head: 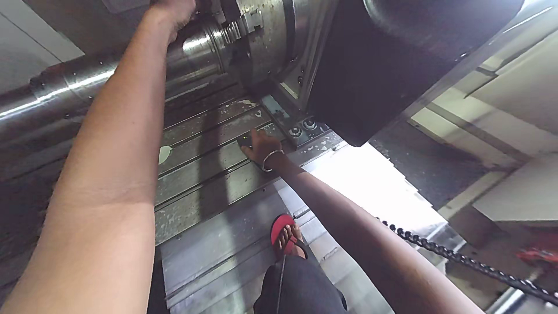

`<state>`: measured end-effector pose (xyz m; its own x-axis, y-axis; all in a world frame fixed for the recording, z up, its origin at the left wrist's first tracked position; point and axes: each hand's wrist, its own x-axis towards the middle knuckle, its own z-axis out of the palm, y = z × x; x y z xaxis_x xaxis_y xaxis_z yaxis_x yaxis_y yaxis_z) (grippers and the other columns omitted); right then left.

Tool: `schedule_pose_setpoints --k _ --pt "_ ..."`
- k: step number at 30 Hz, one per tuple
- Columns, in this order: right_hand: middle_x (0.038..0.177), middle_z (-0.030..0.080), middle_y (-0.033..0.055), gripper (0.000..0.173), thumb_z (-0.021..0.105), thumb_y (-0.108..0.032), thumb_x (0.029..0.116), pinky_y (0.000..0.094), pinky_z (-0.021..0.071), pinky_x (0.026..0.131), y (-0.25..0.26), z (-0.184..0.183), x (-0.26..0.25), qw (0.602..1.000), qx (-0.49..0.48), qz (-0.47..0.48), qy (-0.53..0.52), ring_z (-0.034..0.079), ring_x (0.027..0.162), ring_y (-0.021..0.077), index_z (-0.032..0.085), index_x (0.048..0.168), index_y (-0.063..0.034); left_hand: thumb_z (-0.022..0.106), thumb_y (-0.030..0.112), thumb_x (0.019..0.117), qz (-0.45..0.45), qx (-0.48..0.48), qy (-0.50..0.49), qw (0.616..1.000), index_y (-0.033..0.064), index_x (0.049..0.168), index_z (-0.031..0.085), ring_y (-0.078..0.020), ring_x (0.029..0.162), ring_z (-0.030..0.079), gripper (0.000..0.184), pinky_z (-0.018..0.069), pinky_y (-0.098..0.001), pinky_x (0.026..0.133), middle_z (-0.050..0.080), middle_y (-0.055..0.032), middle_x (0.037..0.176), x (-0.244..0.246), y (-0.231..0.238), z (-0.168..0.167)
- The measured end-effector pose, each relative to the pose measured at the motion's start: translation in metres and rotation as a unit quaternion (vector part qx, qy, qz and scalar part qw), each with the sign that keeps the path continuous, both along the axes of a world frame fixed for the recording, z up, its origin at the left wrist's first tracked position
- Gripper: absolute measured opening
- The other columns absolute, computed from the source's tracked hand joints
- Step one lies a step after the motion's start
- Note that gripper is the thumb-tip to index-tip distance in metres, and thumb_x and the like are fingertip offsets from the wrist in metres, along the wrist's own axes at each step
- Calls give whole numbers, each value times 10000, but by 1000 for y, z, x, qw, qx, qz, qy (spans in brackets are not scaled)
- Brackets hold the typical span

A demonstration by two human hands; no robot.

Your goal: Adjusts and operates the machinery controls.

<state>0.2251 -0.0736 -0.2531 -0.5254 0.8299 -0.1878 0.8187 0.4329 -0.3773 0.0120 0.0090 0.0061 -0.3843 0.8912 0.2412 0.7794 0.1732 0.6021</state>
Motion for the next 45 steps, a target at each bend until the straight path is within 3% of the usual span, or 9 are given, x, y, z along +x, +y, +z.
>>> schedule_pose_setpoints --k 15,21,32,37,45 --pt "1359 594 225 654 611 -528 979 592 555 866 -1 2 0 1000 -5 -1 -2 680 1091 403 491 1466 -108 543 95 984 7 2 17 1000 11 1321 582 -286 1203 585 350 459 -512 1025 593 -213 1319 -1 0 0" --pt "1376 589 222 662 612 -524 981 594 549 874 -2 4 0 1000 -9 -3 -4 675 1105 408 483 1479 -108 632 142 961 -7 13 7 1000 44 1258 635 -201 1106 613 313 487 -429 985 634 -148 1241 0 0 0" --pt "1401 566 229 646 612 -510 986 598 549 881 -3 6 1 1000 -19 1 2 660 1135 417 486 1481 -113 548 127 990 9 -5 18 1000 42 1325 606 -272 1203 597 351 471 -479 1035 599 -202 1332 -8 7 -3" --pt "1427 550 228 648 610 -512 988 608 546 884 -3 7 1 1000 -27 -5 3 659 1138 420 481 1490 -123 520 127 1009 18 -14 12 1000 10 1388 537 -314 1233 571 397 453 -518 1042 564 -240 1360 1 0 0" --pt "1409 565 226 645 608 -528 982 605 552 863 -2 2 1 1000 -20 -3 6 672 1107 418 493 1477 -131 544 133 986 16 1 -2 1000 39 1341 577 -255 1207 585 369 471 -485 1026 590 -191 1329 -6 5 -4"
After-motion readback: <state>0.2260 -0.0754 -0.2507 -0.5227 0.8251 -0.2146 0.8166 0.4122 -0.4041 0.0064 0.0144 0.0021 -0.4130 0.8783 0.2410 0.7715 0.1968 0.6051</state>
